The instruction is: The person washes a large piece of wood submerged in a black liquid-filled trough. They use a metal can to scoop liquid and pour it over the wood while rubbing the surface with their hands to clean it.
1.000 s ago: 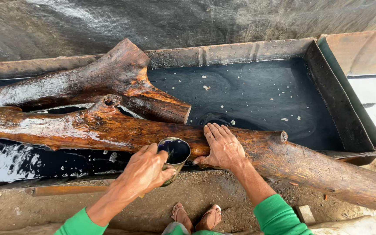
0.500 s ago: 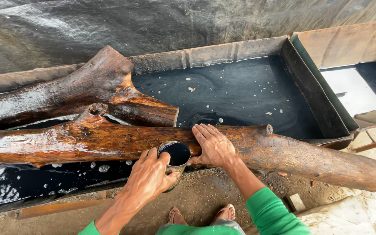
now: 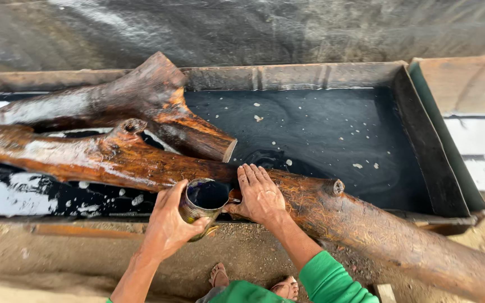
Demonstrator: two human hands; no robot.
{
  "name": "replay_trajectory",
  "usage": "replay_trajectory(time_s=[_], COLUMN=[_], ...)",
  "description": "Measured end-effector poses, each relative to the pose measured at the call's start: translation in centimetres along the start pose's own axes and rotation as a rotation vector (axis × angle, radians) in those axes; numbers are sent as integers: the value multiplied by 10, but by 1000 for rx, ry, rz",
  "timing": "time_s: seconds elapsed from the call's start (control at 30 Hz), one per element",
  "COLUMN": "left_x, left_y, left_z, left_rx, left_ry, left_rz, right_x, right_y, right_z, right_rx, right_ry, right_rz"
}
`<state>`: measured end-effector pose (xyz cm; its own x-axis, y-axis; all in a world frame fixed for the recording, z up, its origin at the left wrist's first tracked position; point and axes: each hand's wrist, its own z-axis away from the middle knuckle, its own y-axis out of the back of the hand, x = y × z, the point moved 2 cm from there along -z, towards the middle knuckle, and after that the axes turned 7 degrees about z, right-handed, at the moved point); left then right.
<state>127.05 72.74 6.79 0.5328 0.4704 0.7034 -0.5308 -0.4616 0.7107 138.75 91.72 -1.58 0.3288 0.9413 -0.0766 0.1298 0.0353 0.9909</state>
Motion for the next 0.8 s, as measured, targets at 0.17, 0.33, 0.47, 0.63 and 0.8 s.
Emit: replay_trajectory(time_s=[0.17, 0.33, 0.47, 0.63, 0.8], left_x=[-15, -23, -18, -10, -6], left_y=[-6, -13, -16, -18, -18], left_z=[1, 5, 7, 2, 4], left_rx=[74, 14, 40, 31, 51], left_ry=[-3, 149, 54, -56, -15], left_rz=[32, 139, 146, 76, 77], right_x=[-1, -4, -5, -2, 0], right_y=[10, 19, 20, 22, 12], right_z=[-3, -4, -4, -5, -3], right_rx=[-56, -45, -72, -67, -25], right_ry=[-13, 2, -19, -35, 6], right_rz=[-77, -91, -99, -105, -121])
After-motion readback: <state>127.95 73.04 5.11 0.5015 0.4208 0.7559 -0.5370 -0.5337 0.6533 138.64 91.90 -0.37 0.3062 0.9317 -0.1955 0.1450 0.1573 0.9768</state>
